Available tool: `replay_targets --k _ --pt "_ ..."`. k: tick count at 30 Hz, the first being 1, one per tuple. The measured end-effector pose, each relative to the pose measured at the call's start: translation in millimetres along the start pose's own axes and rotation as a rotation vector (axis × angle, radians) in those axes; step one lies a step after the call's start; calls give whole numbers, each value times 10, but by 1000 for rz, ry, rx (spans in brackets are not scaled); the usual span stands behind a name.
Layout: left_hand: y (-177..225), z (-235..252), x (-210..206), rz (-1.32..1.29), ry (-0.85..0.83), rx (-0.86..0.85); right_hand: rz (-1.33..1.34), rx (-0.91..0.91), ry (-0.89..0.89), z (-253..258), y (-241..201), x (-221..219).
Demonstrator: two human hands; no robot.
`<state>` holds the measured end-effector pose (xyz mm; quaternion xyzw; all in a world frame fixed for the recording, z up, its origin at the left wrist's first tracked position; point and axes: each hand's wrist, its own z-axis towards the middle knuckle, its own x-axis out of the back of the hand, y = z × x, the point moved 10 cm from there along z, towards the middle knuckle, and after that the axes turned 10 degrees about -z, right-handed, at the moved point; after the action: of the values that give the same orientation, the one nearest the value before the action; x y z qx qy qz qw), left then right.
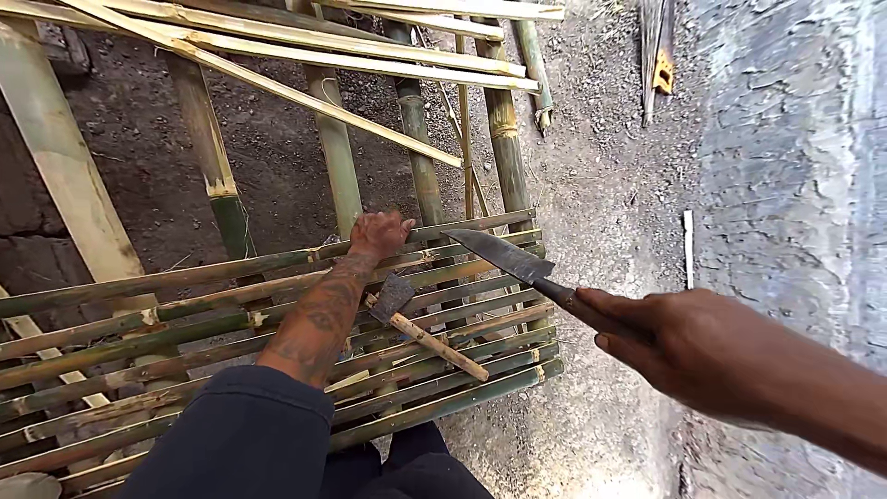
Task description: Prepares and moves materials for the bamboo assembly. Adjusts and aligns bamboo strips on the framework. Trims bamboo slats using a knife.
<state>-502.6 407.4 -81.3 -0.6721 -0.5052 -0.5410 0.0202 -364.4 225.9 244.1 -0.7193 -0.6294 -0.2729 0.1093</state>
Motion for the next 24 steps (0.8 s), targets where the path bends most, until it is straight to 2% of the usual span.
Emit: replay_targets --k 2,5,7,9,11,13,14,15,18,20,22,24 --pt "-7 0 -17 2 -21 3 -186 47 -7 66 -77 183" --pt "-1 -4 -10 -11 -48 -1 -483 164 148 86 -237 401" --pt "-4 7 -34 -14 -54 -11 -541 191 162 68 -316 416" --pt "0 12 -44 -24 -60 -17 -371 113 21 116 -238 375" --pt "12 2 -40 -43 -84 -15 76 -80 -189 188 -60 394" --pt "26 -24 -37 -56 -99 -11 497 -270 -284 221 98 397" --pt "31 -28 -25 -58 -98 -13 512 -293 -295 244 116 451" --pt "33 -30 -14 -63 -100 -12 379 -238 -270 283 79 542" --pt "32 -19 -12 -66 -109 -15 -421 99 -51 282 -306 700" --pt "37 -27 -28 -54 -112 -32 -659 202 63 207 -416 645" --pt "49 -12 -35 -50 -108 -42 -545 156 -16 228 -280 599" --pt "25 2 -42 -64 -103 -38 -56 -17 -169 302 -60 570"
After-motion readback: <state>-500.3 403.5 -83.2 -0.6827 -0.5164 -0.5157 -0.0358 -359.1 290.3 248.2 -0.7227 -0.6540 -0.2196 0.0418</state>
